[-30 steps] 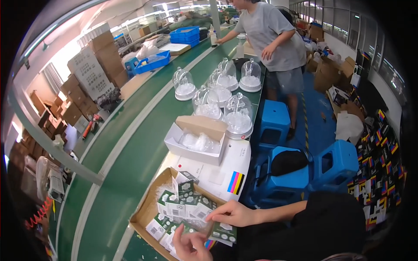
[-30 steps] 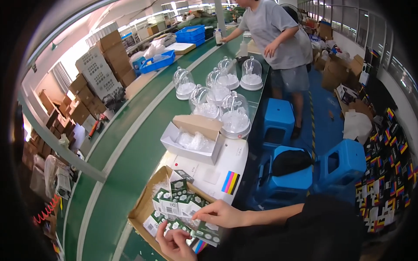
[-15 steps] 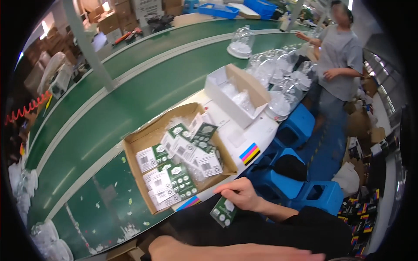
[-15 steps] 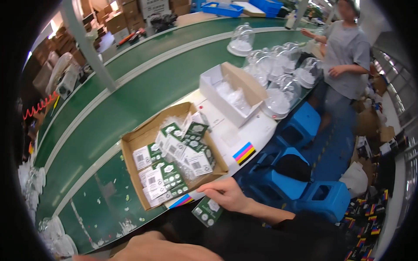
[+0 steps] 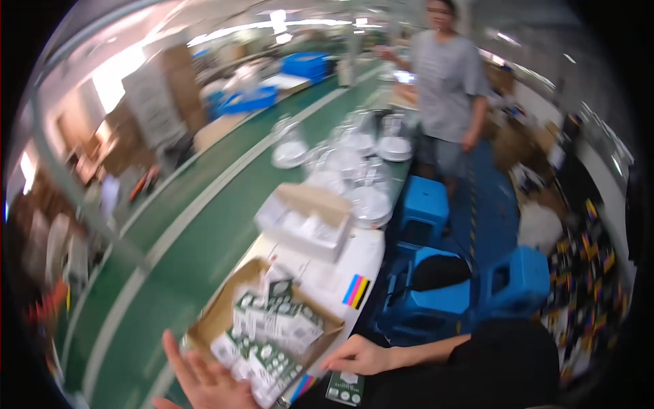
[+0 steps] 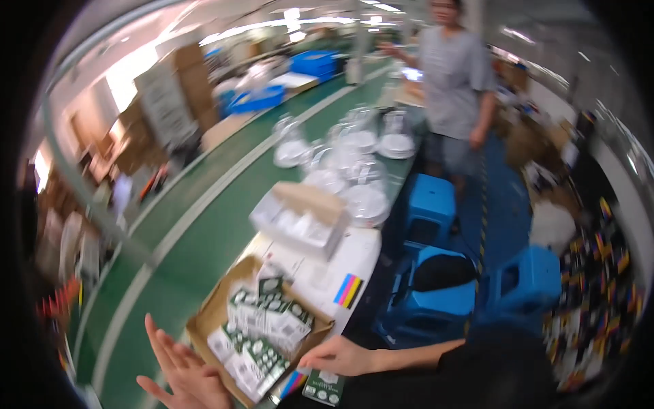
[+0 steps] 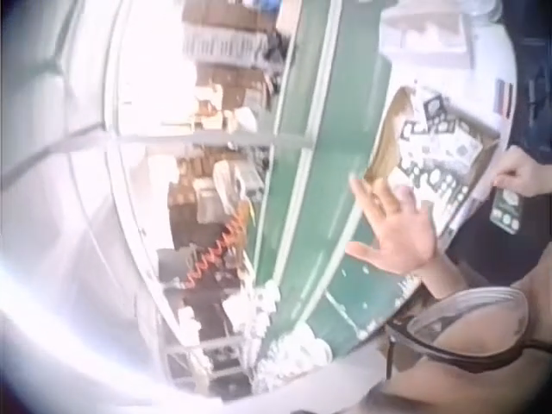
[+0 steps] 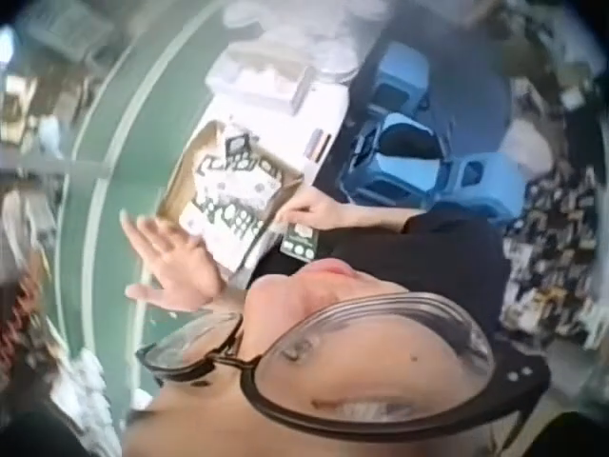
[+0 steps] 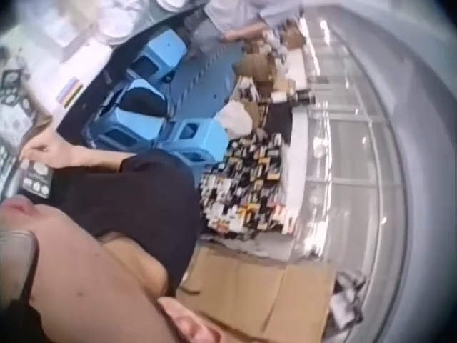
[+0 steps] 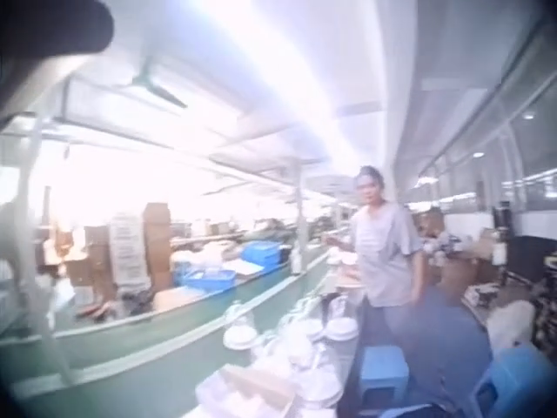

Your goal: Organizing and inspecting small component boxes on a lighting factory assembly line.

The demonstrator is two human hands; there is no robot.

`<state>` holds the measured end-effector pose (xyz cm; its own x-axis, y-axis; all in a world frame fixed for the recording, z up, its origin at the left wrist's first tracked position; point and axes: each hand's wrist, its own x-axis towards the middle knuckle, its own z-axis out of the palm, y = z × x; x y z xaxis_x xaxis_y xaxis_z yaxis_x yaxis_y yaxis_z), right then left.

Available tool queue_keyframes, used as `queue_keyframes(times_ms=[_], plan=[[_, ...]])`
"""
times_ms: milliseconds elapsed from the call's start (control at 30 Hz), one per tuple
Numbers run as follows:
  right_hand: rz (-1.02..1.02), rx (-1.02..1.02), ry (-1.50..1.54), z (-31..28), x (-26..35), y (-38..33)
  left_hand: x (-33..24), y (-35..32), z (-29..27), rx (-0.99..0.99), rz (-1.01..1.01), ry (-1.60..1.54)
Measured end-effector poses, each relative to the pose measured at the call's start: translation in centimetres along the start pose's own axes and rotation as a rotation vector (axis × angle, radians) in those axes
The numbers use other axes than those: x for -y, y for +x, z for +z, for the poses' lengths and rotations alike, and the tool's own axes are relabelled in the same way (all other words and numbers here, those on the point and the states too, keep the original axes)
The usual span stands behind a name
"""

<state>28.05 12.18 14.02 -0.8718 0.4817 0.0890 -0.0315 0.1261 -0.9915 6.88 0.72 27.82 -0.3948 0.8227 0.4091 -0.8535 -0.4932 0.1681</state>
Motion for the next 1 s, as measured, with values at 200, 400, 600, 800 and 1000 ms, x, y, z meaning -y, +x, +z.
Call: queue_keyframes(times_ms=[200,400,600,800,1000], plan=[[-0.140,-0.060,0.032,-0.2,1.9,0.2,-2.4,0.8,-5.1,0.473,0.068,0.485],[-0.116,-0.330,0.002,-0.7,0.9,1.6,4.3,-5.2,-9.4,-0.128,-0.412,1.295],[-0.292,-0.212,-0.111,-1.3,1.2,1.8,7.9,-10.9,-13.9,-0.329,-0.552,1.304],[-0.285,-0.044,-0.102,-1.0,1.5,1.9,5.6,-12.7,-19.3,-0.166,-0.640,1.220],[-0.338,-0.098,-0.310,0.1,0.6,1.9,4.5,-12.2,-20.5,-0.184,-0.770,1.090]])
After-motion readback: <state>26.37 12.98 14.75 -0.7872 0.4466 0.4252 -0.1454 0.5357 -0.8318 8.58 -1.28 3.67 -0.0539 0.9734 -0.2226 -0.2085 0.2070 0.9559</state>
